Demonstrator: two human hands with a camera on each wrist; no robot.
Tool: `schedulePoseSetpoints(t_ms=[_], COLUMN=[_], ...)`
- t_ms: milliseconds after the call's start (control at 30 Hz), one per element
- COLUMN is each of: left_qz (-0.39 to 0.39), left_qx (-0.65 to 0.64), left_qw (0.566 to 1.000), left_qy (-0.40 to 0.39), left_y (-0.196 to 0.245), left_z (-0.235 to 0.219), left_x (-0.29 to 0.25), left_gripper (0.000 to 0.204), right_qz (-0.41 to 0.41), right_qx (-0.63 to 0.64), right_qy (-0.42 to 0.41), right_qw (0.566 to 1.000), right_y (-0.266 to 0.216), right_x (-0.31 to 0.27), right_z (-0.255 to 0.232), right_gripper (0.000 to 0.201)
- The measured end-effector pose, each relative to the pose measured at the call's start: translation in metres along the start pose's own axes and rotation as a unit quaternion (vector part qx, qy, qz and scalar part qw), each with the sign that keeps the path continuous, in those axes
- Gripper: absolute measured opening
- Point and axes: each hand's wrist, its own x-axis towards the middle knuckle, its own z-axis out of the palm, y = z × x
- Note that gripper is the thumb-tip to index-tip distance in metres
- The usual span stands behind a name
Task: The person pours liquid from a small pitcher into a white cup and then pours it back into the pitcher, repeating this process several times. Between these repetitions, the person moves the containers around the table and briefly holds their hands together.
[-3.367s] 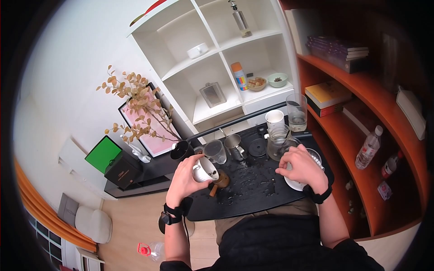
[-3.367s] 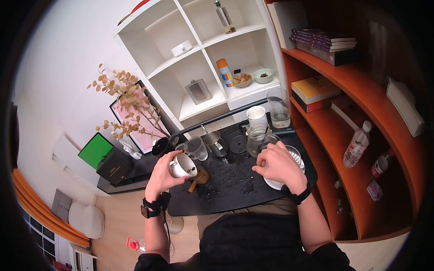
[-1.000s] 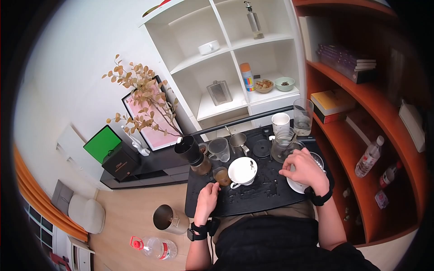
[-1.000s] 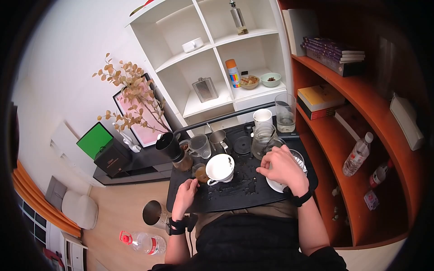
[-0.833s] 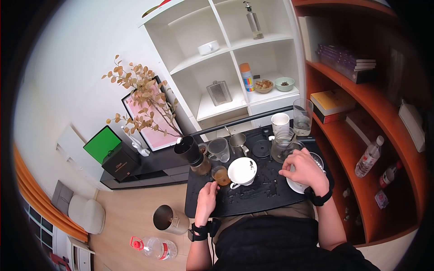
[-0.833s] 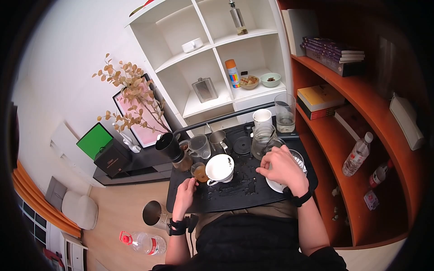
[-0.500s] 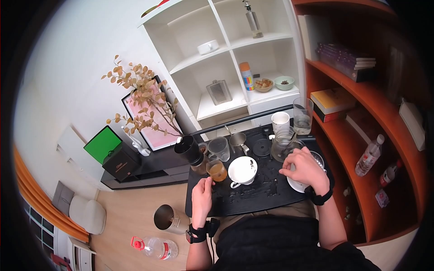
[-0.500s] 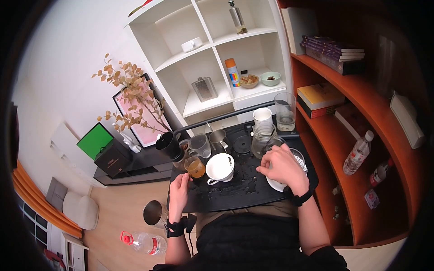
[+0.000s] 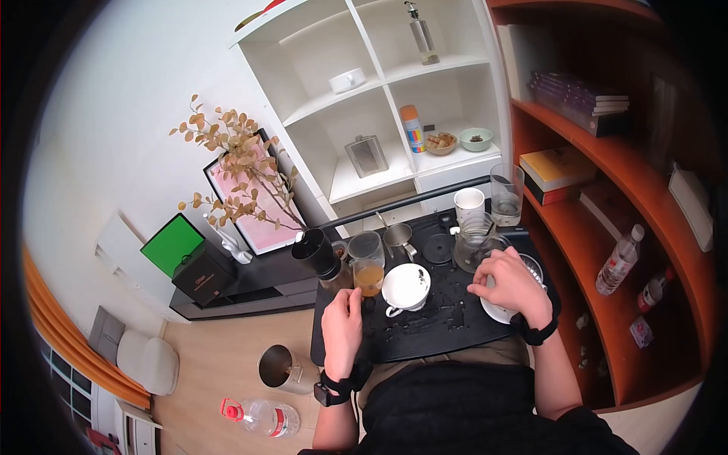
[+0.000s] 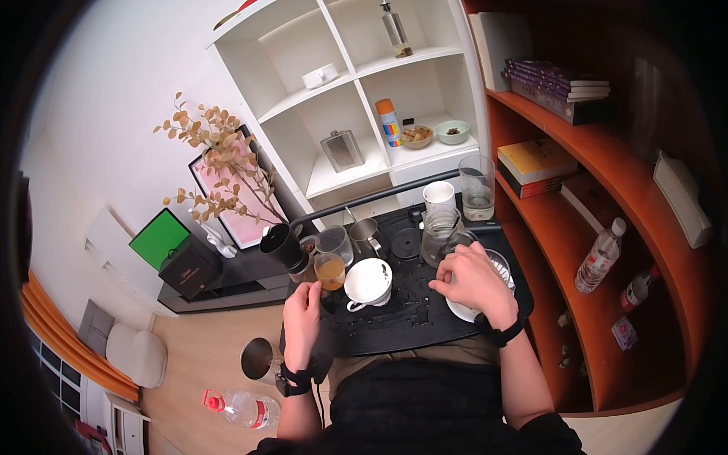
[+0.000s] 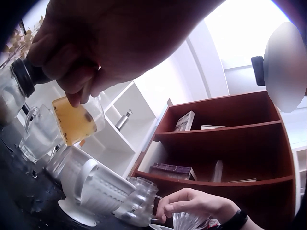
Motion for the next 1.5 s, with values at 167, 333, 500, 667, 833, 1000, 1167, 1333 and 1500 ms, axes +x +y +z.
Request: schedulePoseSetpoints(t_ms=[167,333,500,667,833,1000,1167,1333,1500], left_qz=[0.014,0.033,0.079,0.091,0.091,0.109,0.095,0.101,0.109], left_qx=[0.032,0.057,0.069,0.083,0.085,0.070,0.073,0.068,0.055], left_qw=[0.999,0.998,0.994,0.991,0.991,0.990,0.992,0.992,0.992], left_qy=[0.004,0.007,0.040,0.048,0.049,0.049,0.035,0.033,0.029], left_y=[0.012,0.018,0.012,0.013,0.015,0.015,0.018,0.019,0.019], left_z=[0.000,0.003,0.012,0.016,0.017,0.021,0.020,0.020,0.020], left_x=[0.001,0.000,0.000,-0.001,-0.002,-0.004,-0.006,-0.008,-0.009], left_gripper=[0.035,0.031,0.031,0.029,0.027,0.023,0.021,0.020,0.019], right_qz=[-0.002,-0.007,-0.005,-0.008,-0.010,-0.010,-0.011,-0.009,-0.012], right_qx=[-0.001,0.003,0.002,0.000,-0.008,-0.007,-0.004,-0.002,-0.002], right_qy=[0.004,-0.003,0.006,0.007,0.007,0.007,0.011,0.013,0.014], right_qw=[1.000,1.000,1.000,1.000,1.000,1.000,1.000,1.000,1.000], right_y=[-0.001,0.002,-0.002,-0.002,-0.001,-0.001,-0.001,-0.002,-0.002], right_x=[-0.001,-0.001,-0.001,-0.002,-0.002,-0.002,-0.002,-0.002,-0.002], right_z=[-0.001,0.001,-0.002,-0.001,-0.001,-0.001,-0.001,-0.001,-0.001], right_gripper=[0.022,0.023,0.022,0.022,0.022,0.023,0.023,0.022,0.022])
